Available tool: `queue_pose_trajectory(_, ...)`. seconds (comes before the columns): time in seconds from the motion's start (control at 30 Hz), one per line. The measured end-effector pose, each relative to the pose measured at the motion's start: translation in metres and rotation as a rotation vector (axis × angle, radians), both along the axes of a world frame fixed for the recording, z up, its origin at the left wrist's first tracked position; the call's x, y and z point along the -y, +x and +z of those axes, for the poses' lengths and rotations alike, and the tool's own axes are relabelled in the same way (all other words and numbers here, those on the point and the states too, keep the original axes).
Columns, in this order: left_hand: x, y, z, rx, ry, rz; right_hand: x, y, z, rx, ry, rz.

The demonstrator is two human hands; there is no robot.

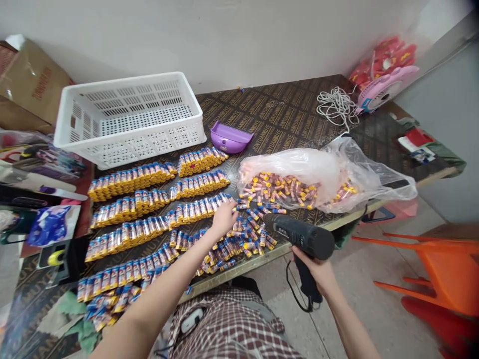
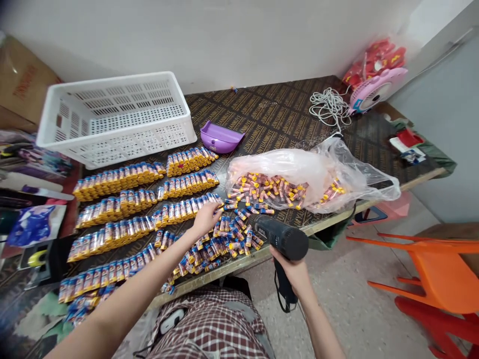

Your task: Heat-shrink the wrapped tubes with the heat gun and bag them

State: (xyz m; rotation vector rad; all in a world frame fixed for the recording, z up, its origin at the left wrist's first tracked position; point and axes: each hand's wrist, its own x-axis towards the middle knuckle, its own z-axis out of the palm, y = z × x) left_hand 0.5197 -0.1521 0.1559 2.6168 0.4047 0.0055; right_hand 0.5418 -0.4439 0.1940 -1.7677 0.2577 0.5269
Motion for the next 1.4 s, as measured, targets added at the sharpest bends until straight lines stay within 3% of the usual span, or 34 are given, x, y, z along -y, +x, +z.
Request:
queue_pose_trajectory(0.23,-0.025,-0.144,-0.016,-0.023,-0.241,0.361,-0.027,-0.013,0.024,-0.012,-0.040,0.228)
queue_pose_trajectory(0.4,-0.032,-0.202,-0.026,-0.033,-0.288,0.507,-0.032,-0.031,0.031,-0.031,-0.073,0.316)
queue_pose_trajectory(0.67,-0.045,-0.229,-0.026,0.006,-0.307,0.598,-0.050,-0.041,0.033,0.017,-0.104,0.449)
queue_pose_trajectory(0.9,-0.048,-0.243,-0.028,0.045,-0.300,0.647,-0.079,-0.026,0.014,0.147,-0.043,0.250)
queue_pose_trajectory(1.03,-0.045,-0.251,-0.027,0.053,-0.316,0.645,-0.096,-0.022,0.015,0.194,0.031,0.195)
queue_pose_trajectory(1.4,-0.043,-0.263,-0.017,0.079,-0.342,0.692,-0.097,-0.060,0.039,0.035,-0.104,0.538)
